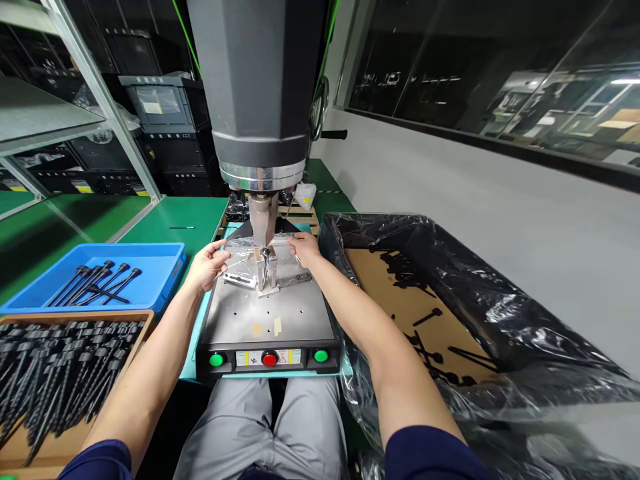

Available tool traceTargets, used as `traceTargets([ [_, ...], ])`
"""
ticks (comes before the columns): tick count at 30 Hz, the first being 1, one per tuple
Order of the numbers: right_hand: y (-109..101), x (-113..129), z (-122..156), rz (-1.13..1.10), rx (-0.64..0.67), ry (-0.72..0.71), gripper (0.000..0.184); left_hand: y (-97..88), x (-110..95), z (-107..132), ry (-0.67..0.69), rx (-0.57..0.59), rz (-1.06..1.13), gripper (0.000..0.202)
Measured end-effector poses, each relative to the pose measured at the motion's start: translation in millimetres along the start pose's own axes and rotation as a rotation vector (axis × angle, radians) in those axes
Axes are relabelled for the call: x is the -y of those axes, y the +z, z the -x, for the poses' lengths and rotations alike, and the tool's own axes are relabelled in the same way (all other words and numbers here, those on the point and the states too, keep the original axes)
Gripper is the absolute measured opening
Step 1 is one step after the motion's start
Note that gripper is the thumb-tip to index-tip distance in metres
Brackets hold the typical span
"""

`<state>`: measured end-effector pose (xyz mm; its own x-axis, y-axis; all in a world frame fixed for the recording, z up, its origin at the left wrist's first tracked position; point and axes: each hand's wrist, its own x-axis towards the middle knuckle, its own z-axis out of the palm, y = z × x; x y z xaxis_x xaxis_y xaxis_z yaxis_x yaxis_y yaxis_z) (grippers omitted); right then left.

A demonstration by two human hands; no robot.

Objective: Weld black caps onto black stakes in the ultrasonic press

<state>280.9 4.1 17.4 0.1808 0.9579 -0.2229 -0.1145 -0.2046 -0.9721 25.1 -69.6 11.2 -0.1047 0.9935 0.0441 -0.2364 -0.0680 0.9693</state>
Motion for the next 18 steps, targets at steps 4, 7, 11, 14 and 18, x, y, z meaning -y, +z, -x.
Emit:
traceTargets([
  [4, -2.2, -0.7, 0.1, 0.016, 0.009, 0.006, 0.009, -0.4, 3.5, 1.5, -0.009, 0.014, -0.023, 0.054],
  [7, -3.5, -1.7, 1.1, 0.016, 0.017, 0.012, 0.009, -1.1, 3.1, 0.9, -0.015, 0.008, -0.029, 0.049],
  [11, -3.7, -2.9, 1.2, 0.013, 0.013, 0.017, 0.013, -1.9, 2.5, -1.5, -0.014, -0.003, -0.034, 0.047],
  [14, -2.6, -3.6, 0.1, 0.014, 0.009, 0.018, 0.014, -1.7, 2.7, -3.2, -0.027, -0.005, -0.033, 0.047],
  [18, -0.8, -5.4, -2.0, 0.021, 0.008, 0.019, 0.012, -0.8, 2.6, -4.8, -0.038, -0.009, -0.044, 0.048],
])
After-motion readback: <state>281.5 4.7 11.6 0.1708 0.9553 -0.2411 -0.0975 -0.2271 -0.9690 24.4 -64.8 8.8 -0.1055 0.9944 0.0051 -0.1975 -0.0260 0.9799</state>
